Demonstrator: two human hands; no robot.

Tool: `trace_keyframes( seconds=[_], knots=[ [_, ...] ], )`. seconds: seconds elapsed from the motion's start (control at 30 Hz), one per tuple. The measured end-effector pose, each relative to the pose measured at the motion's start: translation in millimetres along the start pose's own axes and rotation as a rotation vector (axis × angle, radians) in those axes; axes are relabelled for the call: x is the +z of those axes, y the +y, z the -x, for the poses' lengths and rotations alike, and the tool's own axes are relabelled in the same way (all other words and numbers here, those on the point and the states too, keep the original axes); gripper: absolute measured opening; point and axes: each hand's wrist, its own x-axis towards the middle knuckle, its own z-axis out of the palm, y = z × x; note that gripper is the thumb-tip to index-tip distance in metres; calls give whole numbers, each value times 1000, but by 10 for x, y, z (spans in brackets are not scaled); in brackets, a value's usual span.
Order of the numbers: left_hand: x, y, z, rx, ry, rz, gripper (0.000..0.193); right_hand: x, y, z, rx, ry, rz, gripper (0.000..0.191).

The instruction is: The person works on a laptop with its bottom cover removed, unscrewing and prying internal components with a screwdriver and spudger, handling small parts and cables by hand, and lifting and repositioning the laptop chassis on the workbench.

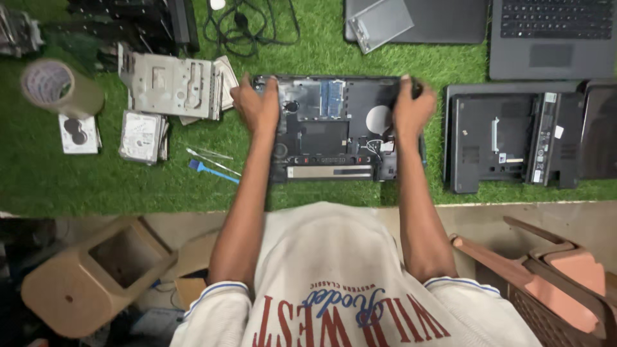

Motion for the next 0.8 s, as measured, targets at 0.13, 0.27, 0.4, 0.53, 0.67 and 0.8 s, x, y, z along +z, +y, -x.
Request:
trace_keyframes(
  seconds=[0.13, 0.27, 0.4, 0.53, 0.67, 0.8],
  knots=[
    [-136, -185, 86, 88, 7, 334, 40, -148, 136, -28, 268, -19, -150, 41],
    [-275, -264, 202, 122, -32, 436, 32, -276, 242, 71, 245, 14, -235, 32],
    [-517, -236, 148, 7, -381, 494, 62, -370, 386, 156, 68, 69, -375, 26],
    [-739, -115, -122, -274, -872, 808, 97, -412, 454, 233, 128, 111, -525, 19],
    [-626, -44, -324, -238, -943, 623, 117, -518, 440, 325, 122, 136, -657, 16],
    [-295, -25, -429, -365, -901, 502, 116, -675, 409, 455, 106, 141, -716, 14]
  ],
)
